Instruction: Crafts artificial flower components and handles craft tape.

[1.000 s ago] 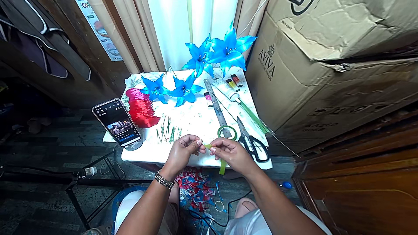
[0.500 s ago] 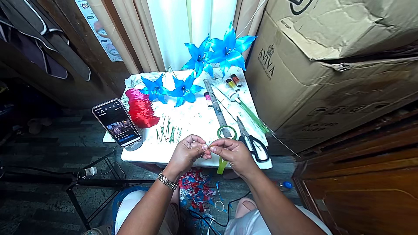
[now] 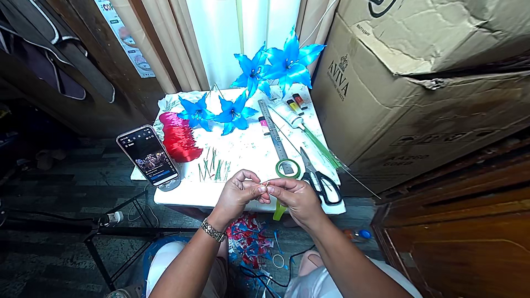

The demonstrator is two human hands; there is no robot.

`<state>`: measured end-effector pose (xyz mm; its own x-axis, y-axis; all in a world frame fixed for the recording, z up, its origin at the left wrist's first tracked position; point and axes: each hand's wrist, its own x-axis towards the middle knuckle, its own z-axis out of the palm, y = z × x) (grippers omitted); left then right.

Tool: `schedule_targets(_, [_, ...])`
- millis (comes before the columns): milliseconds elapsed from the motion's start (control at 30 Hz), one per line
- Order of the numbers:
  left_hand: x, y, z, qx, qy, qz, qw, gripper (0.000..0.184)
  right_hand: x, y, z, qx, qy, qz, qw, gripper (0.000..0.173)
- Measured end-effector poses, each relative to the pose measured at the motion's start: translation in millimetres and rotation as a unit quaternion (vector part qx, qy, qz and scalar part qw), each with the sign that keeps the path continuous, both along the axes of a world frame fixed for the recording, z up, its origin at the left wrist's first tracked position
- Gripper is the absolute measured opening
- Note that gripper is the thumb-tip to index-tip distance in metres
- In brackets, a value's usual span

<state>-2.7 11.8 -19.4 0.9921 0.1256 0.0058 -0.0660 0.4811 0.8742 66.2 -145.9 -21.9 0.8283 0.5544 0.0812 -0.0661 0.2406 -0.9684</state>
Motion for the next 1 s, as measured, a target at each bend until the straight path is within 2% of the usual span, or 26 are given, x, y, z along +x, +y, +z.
schedule_targets(500, [0.0,-6.9,7.0,-0.051,0.075,-0.013,0.996,0.017,-12.3,9.2,-10.0,0.081,0.008,-0.048,0.996,0.014])
schedule_targets(600, [0.6,-8.2,0.5,0.008,0.032,0.009,0.999,0.009,-14.3,11.5,-8.3,0.089,0.034,-0.063,0.993,0.017])
schedule_targets(667, [-0.9,-9.2,-3.9,0.133,-0.024,0.048,0.990,0.010,-13.7,11.9,-7.7,0.076,0.027,-0.086,0.993,0.017])
schedule_targets(733, [-2.2,-9.0,-12.8,0.306,-0.121,0.098,0.939,0.021,-12.2,12.4,-8.8,0.052,0.011,-0.116,0.992,0.016])
schedule_targets(767, [-0.9,-8.1,-18.3,0.389,-0.179,0.125,0.895,0.024,-11.3,12.5,-9.5,0.044,0.009,-0.125,0.991,0.015])
schedule_targets(833, [1.9,-7.9,-24.1,0.512,-0.258,0.175,0.801,0.018,-10.7,12.7,-10.8,0.032,0.010,-0.132,0.991,0.014])
schedule_targets(900, [3.5,-10.7,-27.0,0.569,-0.277,0.220,0.743,0.013,-11.1,13.3,-12.1,0.028,0.014,-0.137,0.990,0.014])
schedule_targets(1000, [4.4,-12.3,-29.2,0.598,-0.280,0.255,0.706,0.011,-11.8,14.5,-13.0,0.023,0.024,-0.147,0.989,0.013])
